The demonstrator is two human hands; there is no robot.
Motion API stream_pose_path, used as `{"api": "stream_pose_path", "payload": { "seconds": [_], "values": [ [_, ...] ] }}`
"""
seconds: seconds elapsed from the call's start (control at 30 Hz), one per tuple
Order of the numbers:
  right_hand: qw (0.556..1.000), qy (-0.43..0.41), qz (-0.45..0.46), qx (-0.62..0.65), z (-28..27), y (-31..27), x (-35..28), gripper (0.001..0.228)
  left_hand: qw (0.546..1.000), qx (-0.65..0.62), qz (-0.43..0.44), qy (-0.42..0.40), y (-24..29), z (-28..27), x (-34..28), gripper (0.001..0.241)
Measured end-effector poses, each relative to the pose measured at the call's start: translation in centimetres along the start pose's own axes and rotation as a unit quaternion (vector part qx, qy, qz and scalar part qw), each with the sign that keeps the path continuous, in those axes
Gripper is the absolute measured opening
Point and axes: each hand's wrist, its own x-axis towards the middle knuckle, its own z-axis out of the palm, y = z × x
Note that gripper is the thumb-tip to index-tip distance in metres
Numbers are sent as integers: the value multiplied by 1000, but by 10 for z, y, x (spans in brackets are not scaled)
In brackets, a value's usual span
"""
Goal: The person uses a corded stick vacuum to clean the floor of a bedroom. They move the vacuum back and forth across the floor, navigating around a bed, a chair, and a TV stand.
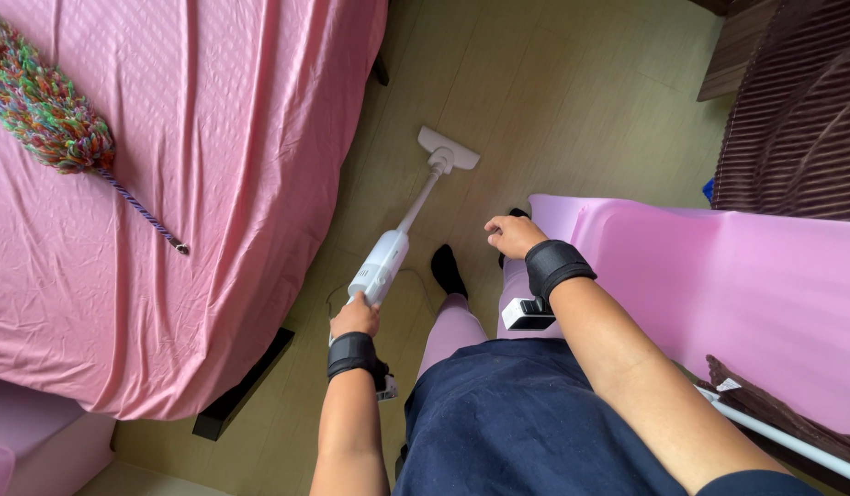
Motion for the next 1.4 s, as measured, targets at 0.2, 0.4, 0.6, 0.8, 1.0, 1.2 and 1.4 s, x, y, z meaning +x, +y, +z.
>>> {"api": "stream_pose_path", "payload": {
  "seconds": [0.2,0.4,0.6,0.8,1.0,1.2,1.4],
  "values": [
    [1000,2,2,0,-6,-6,0,39,999,-3,25,33,27,-11,0,44],
    [999,-25,-23,-8,11,-15,5,40,999,-37,9,13,-5,0,-18,51],
    [998,-40,-46,-12,32,-24,5,39,997,-70,32,-10,-37,34,-4,53],
    [997,-59,-41,-20,41,-14,-4,39,996,-31,85,15,20,-2,-1,62],
    [999,-35,-29,-8,38,1,-12,40,979,-41,184,76,67,-30,-4,53],
    [998,-36,-35,-32,35,-3,-10,39,989,-56,123,53,32,-25,-17,52],
    [994,-39,-82,-62,40,-24,-4,38,995,-85,12,49,-61,26,-52,63]
  ]
}}
